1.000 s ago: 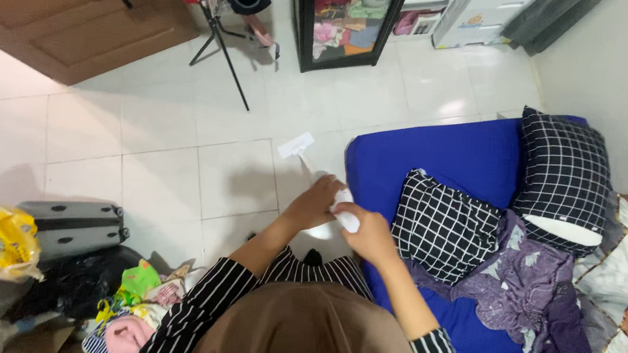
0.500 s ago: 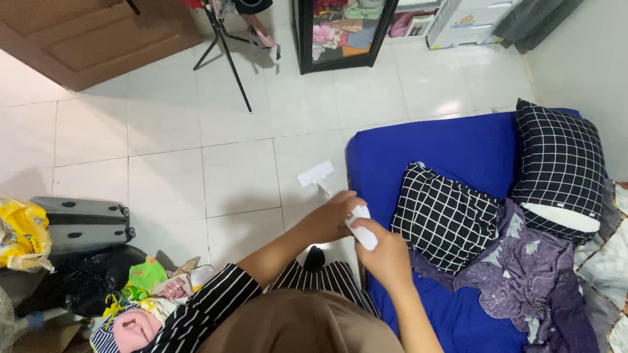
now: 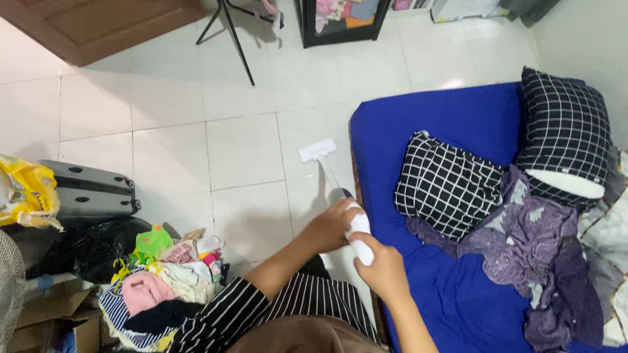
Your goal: The person uses a white handheld vacuum cleaner to clean the tiled floor in a cluttered room. They move the vacuum back and forth across the floor, navigating around a bed, a glass cabinet, and piles of clothes.
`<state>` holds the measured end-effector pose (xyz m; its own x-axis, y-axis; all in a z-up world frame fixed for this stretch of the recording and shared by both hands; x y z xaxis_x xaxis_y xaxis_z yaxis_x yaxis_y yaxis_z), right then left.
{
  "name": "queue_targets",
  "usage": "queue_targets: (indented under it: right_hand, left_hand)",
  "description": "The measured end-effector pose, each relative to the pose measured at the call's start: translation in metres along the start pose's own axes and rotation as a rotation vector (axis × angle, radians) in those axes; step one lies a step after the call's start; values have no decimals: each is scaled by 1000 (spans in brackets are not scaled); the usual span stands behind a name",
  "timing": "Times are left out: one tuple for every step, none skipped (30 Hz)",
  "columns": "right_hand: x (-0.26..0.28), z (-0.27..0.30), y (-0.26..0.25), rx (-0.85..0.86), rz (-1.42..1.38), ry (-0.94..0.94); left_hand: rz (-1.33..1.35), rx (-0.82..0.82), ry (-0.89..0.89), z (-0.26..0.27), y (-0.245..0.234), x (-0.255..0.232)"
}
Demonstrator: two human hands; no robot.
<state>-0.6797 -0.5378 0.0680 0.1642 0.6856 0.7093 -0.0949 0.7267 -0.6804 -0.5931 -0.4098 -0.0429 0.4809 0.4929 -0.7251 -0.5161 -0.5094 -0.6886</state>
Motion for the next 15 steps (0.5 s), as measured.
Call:
queue_targets:
  right_hand:
    - [-4,16,-6,7,-4,39]
    - [-8,33,-14,14,-8,77]
    - [-12,49,-21,22,-10,117]
    - [-14,64,-28,11,-5,130]
    - [-17,78,-34,-2,0,141]
    - [-19,89,-38,-14,6,152]
    - [-19,97,-39,-43,3,127]
    - [-20,104,-38,-73,1,102]
    - [-23,108,-38,-101,-1,76]
    - [-26,109,-36,-109,12,53]
    - [-28,108,-33,-117,25,29]
    - [-31,106,-29,-124,38,5]
    - [-34,101,-26,-126,30,-23]
    - [-37,94,-22,-128,22,-51]
    - [-41,89,-19,-125,14,-78]
  left_hand:
    - [19,42,-4,7,6,-15]
    - [37,83,-7,14,13,-30]
    - [57,124,-11,19,21,-43]
    - [77,105,20,26,27,-57]
    - [97,83,52,33,33,-70]
    - [116,61,84,39,38,-79]
    - [115,55,96,43,41,-83]
    - [114,50,109,46,44,-87]
    - [113,44,121,48,47,-90]
    - [120,37,119,49,49,-91]
    - [125,29,117,49,49,-88]
    - [131,22,114,47,48,-86]
    - [106,23,74,44,49,-81]
    - [80,25,33,39,50,-75]
    - [58,26,-11,36,53,-70]
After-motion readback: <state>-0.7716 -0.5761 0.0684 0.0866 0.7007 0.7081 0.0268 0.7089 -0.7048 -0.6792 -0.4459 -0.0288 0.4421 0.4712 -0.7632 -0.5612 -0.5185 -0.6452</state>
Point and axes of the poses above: each hand's wrist, its own z-axis away from the middle knuckle, its own y-axis out of the palm, x = y × z, the point moved 4 cm from there along -z, towards the middle knuckle, and after that the axes turned 2 degrees about x, right-handed, at the moved point
